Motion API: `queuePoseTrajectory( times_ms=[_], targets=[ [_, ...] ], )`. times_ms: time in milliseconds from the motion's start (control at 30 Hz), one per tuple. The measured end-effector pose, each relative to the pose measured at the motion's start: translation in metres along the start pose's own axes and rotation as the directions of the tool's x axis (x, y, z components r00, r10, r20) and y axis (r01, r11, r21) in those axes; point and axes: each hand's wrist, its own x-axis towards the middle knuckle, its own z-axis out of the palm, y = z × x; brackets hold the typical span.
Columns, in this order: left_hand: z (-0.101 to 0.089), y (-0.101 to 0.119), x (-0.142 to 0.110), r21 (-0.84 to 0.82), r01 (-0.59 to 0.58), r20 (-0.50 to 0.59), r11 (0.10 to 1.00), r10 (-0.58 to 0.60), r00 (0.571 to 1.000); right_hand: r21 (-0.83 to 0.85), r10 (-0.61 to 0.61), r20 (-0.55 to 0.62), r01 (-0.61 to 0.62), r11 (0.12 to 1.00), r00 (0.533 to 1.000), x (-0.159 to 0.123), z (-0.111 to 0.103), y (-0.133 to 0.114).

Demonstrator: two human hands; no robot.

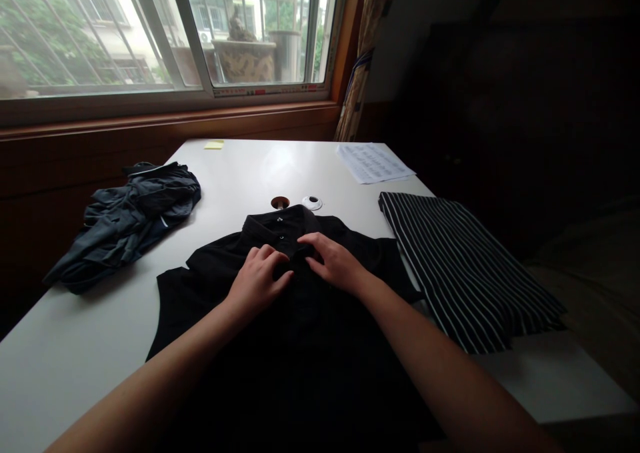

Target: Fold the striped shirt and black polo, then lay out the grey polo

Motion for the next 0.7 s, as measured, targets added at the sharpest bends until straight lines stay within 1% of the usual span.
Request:
queuePoseTrajectory(
  times_ms=[133,333,567,700],
  targets=[
    [0.003,-0.004,0.0,0.048,-0.007,-0.056,0.999,0.01,0.998,-0.043,-0.026,0.014,0.027,0.999,1.0,0.001,0.001,0.005],
    [0.008,-0.01,0.003,0.094,-0.052,-0.043,0.994,0.056,0.998,-0.067,-0.041,0.003,0.042,0.997,0.999,0.002,0.0,0.006],
    [0.011,-0.015,0.01,0.065,-0.074,-0.062,0.995,0.078,0.995,-0.061,-0.037,-0.02,0.036,0.997,0.999,0.004,0.006,0.008],
    [0.013,-0.017,0.016,0.029,-0.072,-0.072,0.997,0.074,0.995,-0.088,-0.074,-0.026,0.071,0.994,0.997,0.006,0.008,0.007]
  ],
)
